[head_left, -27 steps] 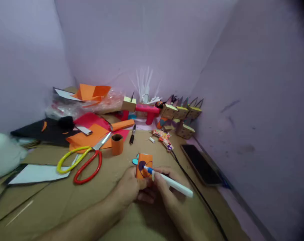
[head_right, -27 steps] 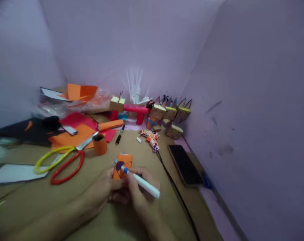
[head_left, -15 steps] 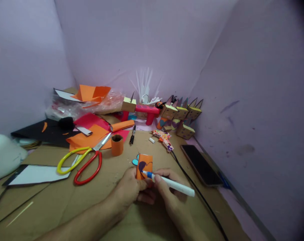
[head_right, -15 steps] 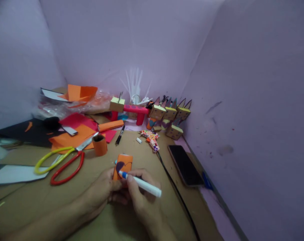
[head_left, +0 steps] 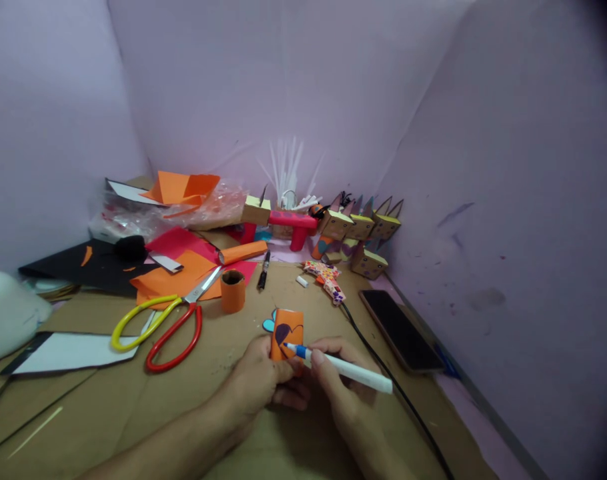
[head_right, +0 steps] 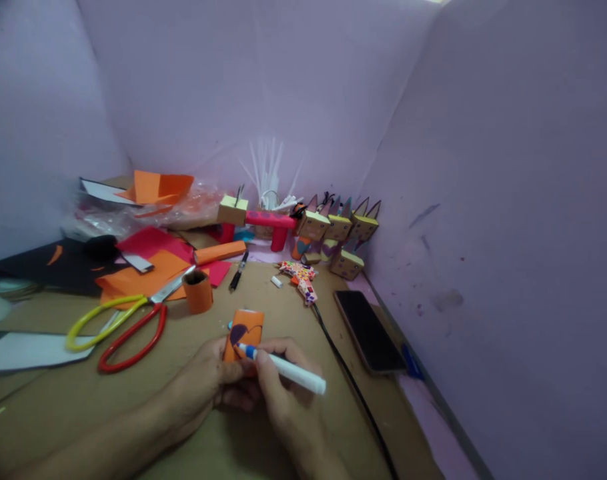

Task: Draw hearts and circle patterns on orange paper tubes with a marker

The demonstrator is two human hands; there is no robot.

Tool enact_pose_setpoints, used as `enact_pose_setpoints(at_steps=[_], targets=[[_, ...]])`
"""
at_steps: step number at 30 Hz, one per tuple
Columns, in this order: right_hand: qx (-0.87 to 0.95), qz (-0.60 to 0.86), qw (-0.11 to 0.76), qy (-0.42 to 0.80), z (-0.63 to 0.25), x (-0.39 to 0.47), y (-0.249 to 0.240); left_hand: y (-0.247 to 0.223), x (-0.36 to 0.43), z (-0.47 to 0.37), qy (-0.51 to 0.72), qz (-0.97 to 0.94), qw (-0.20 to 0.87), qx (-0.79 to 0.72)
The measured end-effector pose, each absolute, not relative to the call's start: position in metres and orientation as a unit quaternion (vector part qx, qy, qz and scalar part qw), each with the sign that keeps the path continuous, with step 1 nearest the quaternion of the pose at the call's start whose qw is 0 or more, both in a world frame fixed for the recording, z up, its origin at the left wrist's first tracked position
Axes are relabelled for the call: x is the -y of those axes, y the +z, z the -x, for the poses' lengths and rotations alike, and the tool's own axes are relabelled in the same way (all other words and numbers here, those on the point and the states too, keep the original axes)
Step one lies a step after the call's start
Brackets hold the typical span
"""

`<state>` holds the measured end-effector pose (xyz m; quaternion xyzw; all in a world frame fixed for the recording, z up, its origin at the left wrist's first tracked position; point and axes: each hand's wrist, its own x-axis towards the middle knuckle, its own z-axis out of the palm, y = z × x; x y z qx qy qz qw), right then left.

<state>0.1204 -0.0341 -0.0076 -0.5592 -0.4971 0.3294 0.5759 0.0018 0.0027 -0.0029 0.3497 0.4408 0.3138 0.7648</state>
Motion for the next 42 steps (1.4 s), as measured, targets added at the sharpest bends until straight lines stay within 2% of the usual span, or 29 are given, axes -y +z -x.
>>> enact_pose_setpoints(at_steps=[29,35,42], targets=[[0.516,0.557,0.576,0.302,-0.121,0.032,-0.006,-0.003,-0.002,-0.001,0.307,-0.358,0.767,-0.435],[0.529,0.561,0.552,0.318,-0.127,0.03,-0.008,-0.005,-0.001,0.001,0.31,-0.359,0.774,-0.419],[0.533,0.564,0.563,0.284,-0.127,0.027,-0.01,-0.006,-0.001,0.001,0.315,-0.357,0.778,-0.41]])
